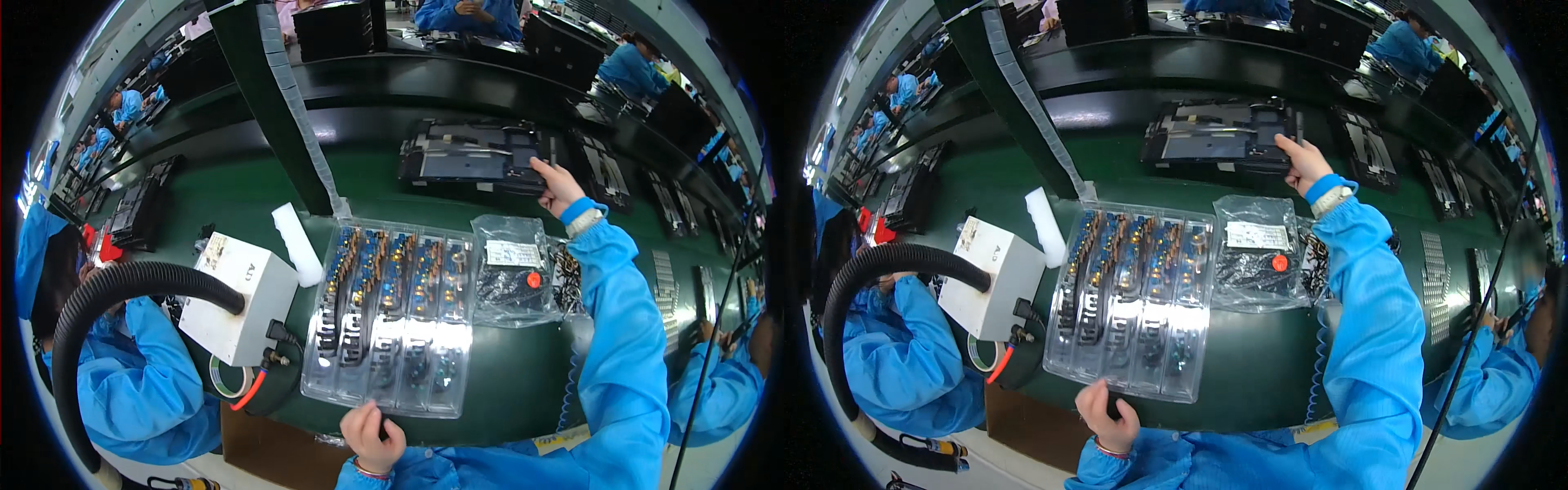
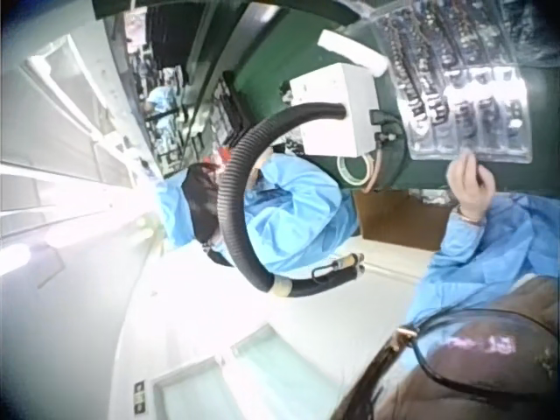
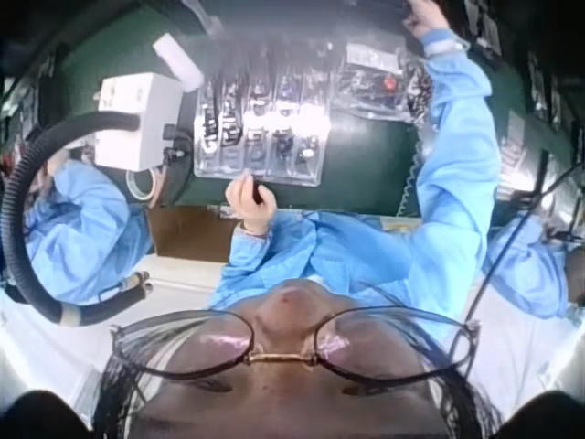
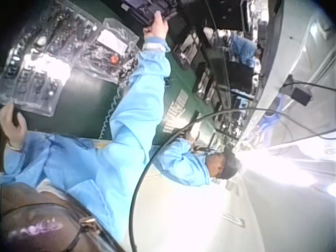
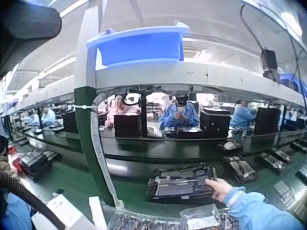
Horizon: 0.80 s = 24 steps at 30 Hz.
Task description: The worker is assembling internal ribbon cables and components onto the back of a tablet screen at an assembly line.
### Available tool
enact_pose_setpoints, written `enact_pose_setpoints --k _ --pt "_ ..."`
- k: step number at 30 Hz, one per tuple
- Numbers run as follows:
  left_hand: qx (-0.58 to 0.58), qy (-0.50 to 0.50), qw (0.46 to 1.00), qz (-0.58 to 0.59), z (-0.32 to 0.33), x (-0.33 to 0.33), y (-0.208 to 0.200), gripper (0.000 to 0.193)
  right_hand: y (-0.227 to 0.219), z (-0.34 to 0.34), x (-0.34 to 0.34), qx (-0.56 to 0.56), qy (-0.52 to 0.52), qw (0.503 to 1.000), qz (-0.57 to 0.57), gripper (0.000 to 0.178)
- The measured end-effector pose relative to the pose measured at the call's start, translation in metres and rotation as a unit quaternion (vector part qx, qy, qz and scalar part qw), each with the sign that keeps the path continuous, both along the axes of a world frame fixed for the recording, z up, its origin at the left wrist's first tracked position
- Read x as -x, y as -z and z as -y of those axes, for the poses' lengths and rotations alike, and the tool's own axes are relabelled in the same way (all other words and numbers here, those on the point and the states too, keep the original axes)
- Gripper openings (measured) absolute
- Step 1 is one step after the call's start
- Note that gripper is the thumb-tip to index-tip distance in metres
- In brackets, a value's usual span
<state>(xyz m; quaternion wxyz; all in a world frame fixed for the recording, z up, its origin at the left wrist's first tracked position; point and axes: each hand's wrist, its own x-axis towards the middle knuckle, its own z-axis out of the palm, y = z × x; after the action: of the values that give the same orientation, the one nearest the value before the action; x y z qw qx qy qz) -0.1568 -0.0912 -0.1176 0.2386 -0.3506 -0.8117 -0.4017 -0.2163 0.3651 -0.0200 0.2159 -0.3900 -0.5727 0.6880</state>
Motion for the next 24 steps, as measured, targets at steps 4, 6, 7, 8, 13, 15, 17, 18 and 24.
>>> enact_pose_setpoints --k 4,6,7,8,13,15,17,18,24 --pt "-0.004 -0.003 1.000 0.004 0.002 -0.003 0.010 0.040 0.022 -0.008 0.032 -0.004 -0.003 1.000 0.020 0.022" --pt "-0.001 -0.002 1.000 0.007 0.005 -0.005 0.017 0.049 0.033 -0.020 0.043 -0.011 -0.003 0.997 0.078 0.025" --pt "-0.002 -0.001 1.000 0.009 0.006 -0.005 0.018 0.049 0.035 -0.025 0.046 -0.019 0.002 0.990 0.138 0.028" --pt "0.003 0.000 1.000 0.016 0.008 -0.006 0.018 0.050 0.036 -0.028 0.050 -0.020 0.003 0.990 0.140 0.028" --pt "0.007 0.004 1.000 0.018 0.008 -0.003 0.016 0.051 0.047 -0.049 0.064 -0.102 -0.028 0.976 0.189 0.029" --pt "0.004 0.003 1.000 0.022 0.007 -0.004 0.014 0.052 0.038 -0.046 0.060 -0.101 -0.041 0.980 0.166 0.027" --pt "0.010 -0.005 1.000 0.020 0.009 -0.005 0.010 0.052 0.018 -0.021 0.054 -0.093 -0.061 0.984 0.137 0.027" --pt "-0.014 -0.006 1.000 0.016 0.004 -0.003 0.010 0.047 -0.013 -0.005 0.034 -0.124 -0.051 0.987 0.092 0.026" --pt "-0.017 -0.037 0.999 0.010 0.006 -0.004 0.011 0.044 -0.091 0.110 -0.101 -0.370 -0.193 0.908 0.042 0.021"
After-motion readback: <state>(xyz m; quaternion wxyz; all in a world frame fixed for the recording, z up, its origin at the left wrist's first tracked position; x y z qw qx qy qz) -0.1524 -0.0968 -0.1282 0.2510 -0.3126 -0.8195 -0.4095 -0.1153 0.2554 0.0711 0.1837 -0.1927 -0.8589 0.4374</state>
